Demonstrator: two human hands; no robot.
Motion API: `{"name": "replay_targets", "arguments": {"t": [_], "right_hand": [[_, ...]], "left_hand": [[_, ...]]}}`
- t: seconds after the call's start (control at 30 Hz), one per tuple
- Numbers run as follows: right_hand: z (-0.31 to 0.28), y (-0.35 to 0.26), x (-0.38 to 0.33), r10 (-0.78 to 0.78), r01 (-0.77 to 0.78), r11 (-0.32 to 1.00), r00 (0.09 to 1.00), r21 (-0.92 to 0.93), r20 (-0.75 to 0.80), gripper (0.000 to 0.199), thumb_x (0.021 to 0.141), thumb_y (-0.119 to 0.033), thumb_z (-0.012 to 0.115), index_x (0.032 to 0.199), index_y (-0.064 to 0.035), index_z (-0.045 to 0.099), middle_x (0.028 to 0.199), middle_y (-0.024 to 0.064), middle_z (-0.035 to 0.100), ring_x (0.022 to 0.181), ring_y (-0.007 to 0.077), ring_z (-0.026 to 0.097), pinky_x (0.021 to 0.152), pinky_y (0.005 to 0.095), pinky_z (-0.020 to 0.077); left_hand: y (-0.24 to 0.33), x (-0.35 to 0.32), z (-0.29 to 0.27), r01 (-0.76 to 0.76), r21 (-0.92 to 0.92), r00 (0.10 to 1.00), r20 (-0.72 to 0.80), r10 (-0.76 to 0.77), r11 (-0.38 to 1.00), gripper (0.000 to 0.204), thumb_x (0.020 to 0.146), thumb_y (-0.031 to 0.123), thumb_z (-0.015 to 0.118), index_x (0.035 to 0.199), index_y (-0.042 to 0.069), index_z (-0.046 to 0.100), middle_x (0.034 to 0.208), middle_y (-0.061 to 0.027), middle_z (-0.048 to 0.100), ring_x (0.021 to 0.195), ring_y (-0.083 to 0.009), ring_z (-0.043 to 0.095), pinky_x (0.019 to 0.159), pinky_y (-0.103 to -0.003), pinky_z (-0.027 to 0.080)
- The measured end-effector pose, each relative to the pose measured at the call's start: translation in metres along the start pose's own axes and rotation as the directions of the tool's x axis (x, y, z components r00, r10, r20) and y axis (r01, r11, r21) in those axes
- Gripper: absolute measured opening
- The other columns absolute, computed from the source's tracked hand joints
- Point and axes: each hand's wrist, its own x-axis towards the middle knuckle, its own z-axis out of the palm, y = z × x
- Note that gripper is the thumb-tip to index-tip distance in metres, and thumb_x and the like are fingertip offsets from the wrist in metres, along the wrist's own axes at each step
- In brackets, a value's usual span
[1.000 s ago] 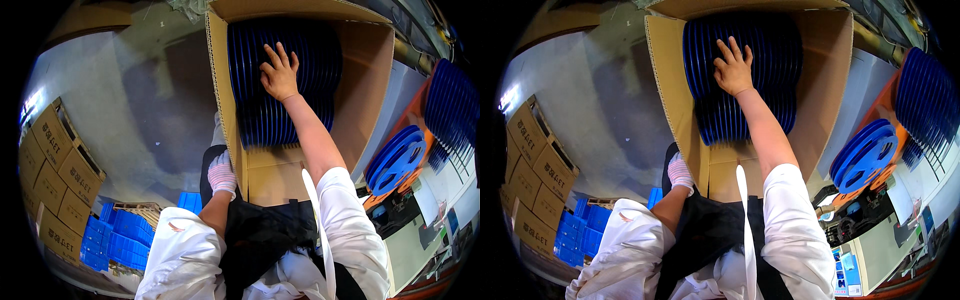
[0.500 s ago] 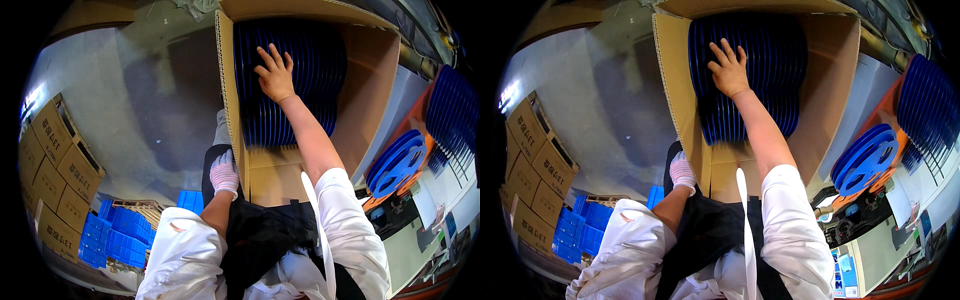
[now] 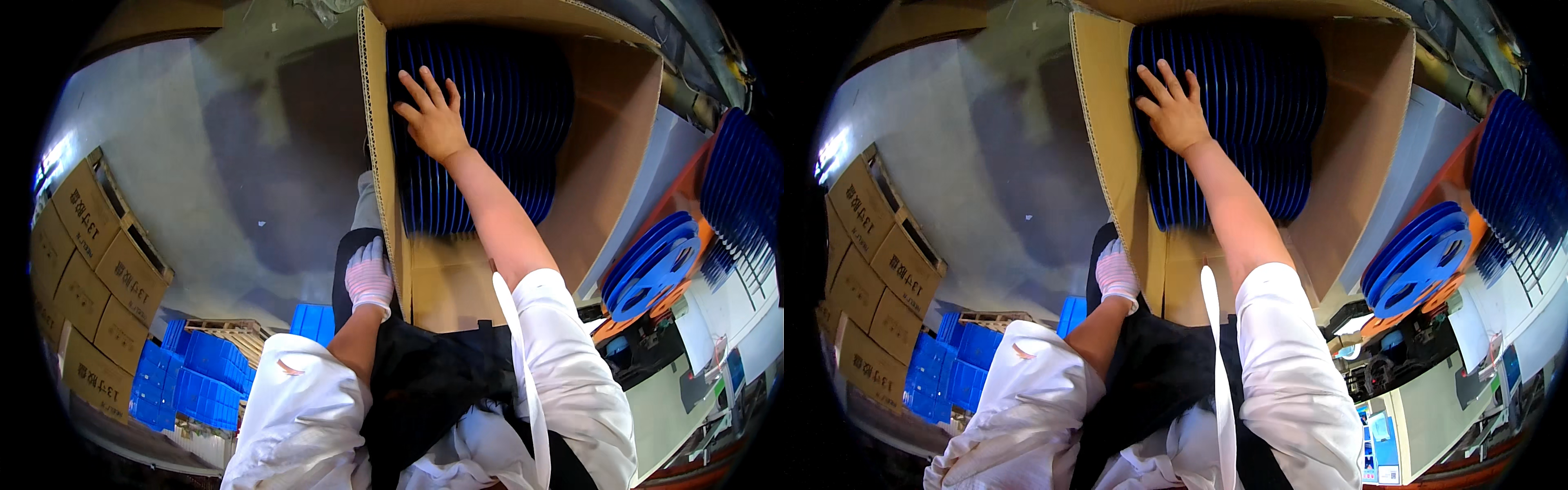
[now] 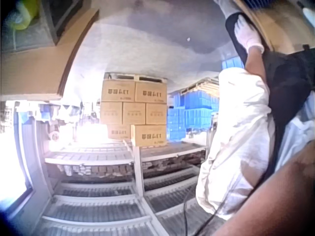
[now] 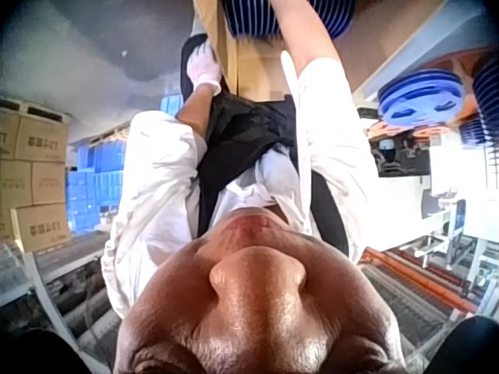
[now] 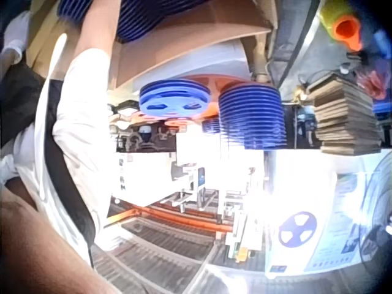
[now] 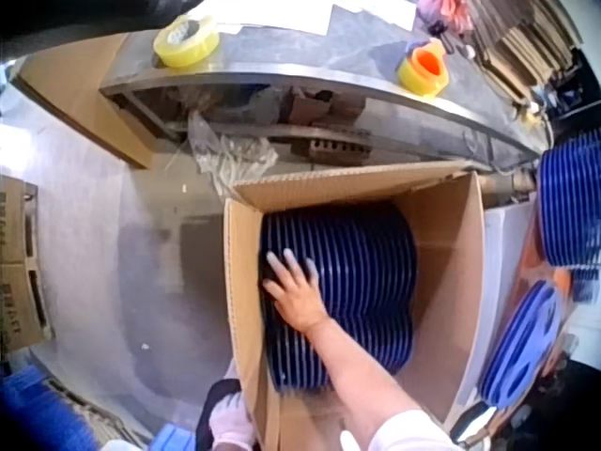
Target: The person picks up blue plastic spools from a stack and places them into a cardboard box. They handle the spools one by one, aligning them carefully before stacking them inside the box. The task involves repetitive pick-and-place actions to fill the container.
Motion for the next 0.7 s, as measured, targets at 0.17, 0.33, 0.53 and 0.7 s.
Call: {"name": "replay_targets", "arguments": {"t": [0.17, 0.33, 0.53, 0.7], "right_hand": [[-0.047, -0.009, -0.037, 0.192, -0.168, 0.972, 0.97, 0.163, -0.146, 0.043, 0.078, -0.011, 0.065, 0.119, -0.0201, 0.058, 0.146, 0.0083, 0.037, 0.137, 0.0308, 0.029, 0.108, 0.0515, 0.0241], [-0.125, -0.047, -0.257, 0.605, -0.604, 0.796, 0.789, 0.047, -0.103, 0.056, 0.074, -0.007, 0.065, 0.128, -0.0115, 0.052, 0.146, 0.02, 0.035, 0.135, 0.0414, 0.03, 0.106, 0.0507, 0.0266], [-0.116, -0.144, -0.424, 0.981, -0.838, -0.141, -0.191, 0.527, -0.04, 0.078, 0.088, -0.026, 0.062, 0.148, -0.0036, 0.018, 0.154, 0.0221, 0.008, 0.142, 0.0368, 0.012, 0.114, 0.0446, 0.0147], [-0.099, -0.132, -0.295, 0.929, 0.062, -0.337, -0.138, 0.939, 0.343, 0.096, 0.091, -0.04, 0.058, 0.149, -0.0106, -0.013, 0.156, 0.013, -0.01, 0.144, 0.0259, 0.0, 0.116, 0.0408, 0.005]], "left_hand": [[-0.005, 0.011, -0.013, -0.03, 0.005, 0.999, -0.044, 0.031, 1.0, 0.045, 0.084, 0.02, 0.054, 0.127, 0.008, 0.05, 0.119, -0.0125, 0.059, 0.112, -0.0316, 0.054, 0.097, -0.043, 0.041], [0.002, 0.037, -0.063, -0.017, -0.096, 1.0, 0.018, 0.019, 0.995, 0.045, 0.085, 0.02, 0.054, 0.128, 0.007, 0.05, 0.12, -0.0146, 0.059, 0.11, -0.0323, 0.055, 0.097, -0.042, 0.042], [-0.038, 0.091, -0.093, -0.006, -0.536, 0.967, -0.218, -0.132, 0.844, 0.049, 0.09, 0.018, 0.052, 0.135, 0.002, 0.043, 0.13, -0.0238, 0.05, 0.119, -0.0368, 0.05, 0.104, -0.041, 0.037], [0.078, 0.155, -0.281, -0.533, -0.256, 0.7, -0.668, 0.251, 0.806, 0.07, 0.084, 0.031, 0.065, 0.142, 0.005, 0.033, 0.14, -0.0237, 0.041, 0.129, -0.0384, 0.04, 0.109, -0.041, 0.031]]}}
